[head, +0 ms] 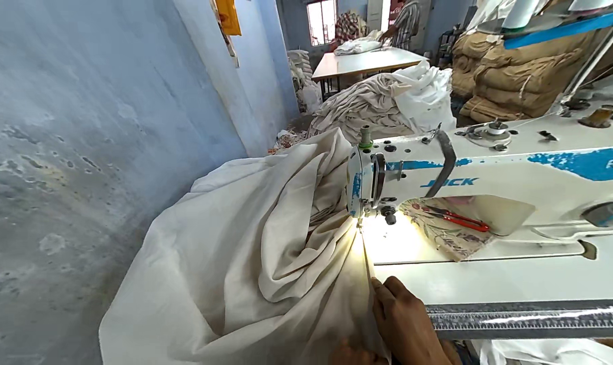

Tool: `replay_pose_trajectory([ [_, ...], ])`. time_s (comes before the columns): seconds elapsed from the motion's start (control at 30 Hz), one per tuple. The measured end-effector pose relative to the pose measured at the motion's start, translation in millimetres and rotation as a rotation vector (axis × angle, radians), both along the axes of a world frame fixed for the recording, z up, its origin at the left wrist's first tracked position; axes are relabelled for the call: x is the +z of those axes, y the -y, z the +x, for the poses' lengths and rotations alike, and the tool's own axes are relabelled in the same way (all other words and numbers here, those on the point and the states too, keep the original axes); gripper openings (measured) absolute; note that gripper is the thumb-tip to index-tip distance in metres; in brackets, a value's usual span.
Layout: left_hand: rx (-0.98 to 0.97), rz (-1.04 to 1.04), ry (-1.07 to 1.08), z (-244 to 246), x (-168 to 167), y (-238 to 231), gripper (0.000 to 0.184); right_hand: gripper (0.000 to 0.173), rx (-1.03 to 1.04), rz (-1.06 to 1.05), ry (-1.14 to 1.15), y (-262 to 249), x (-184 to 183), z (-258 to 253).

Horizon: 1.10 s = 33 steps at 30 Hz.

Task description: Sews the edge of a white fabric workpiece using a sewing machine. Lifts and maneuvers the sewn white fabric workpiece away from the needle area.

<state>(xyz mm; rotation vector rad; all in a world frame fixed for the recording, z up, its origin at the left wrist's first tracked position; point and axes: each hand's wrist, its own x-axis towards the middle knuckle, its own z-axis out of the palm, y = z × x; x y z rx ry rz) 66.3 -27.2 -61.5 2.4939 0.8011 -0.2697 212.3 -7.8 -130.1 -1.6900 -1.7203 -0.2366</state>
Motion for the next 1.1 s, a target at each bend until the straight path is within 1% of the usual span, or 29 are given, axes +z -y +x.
replay_pose_trajectory([
  [0.13,-0.009,0.070,0.057,-1.0,-4.9,2.7,0.022,0.025,-0.005,-0.002,-0.006,1.5,-0.3,-0.2],
  [0.27,-0.014,0.118,0.015,0.9,-4.9,4.7,0.023,0.025,-0.011,0.002,-0.007,3.4,0.0,-1.8],
  [0.4,0.011,0.270,0.013,2.9,-10.3,8.7,0.019,0.024,-0.022,0.012,0.005,5.2,1.2,-4.1],
  [0.47,0.012,0.297,-0.001,3.9,-9.1,9.1,0.019,0.023,-0.025,0.012,0.006,6.0,0.9,-4.7],
  [0.6,0.004,0.461,0.079,1.5,-18.1,10.4,0.015,0.023,-0.021,0.019,0.008,6.9,-1.2,-4.9],
  [0.7,0.012,0.528,0.062,1.7,-22.5,11.2,0.016,0.023,-0.027,0.021,0.010,7.1,-1.1,-5.6],
  [0.87,0.033,0.555,0.051,4.3,-18.8,11.9,0.017,0.024,-0.025,0.017,0.015,7.8,-2.3,-6.0],
  [0.97,0.026,0.649,0.106,4.2,-25.2,9.6,0.016,0.024,-0.020,0.024,0.011,8.3,-2.3,-5.4],
  [1.1,0.029,0.639,0.180,0.6,-28.1,5.6,0.016,0.024,-0.011,0.019,0.007,9.1,-0.7,-5.3],
])
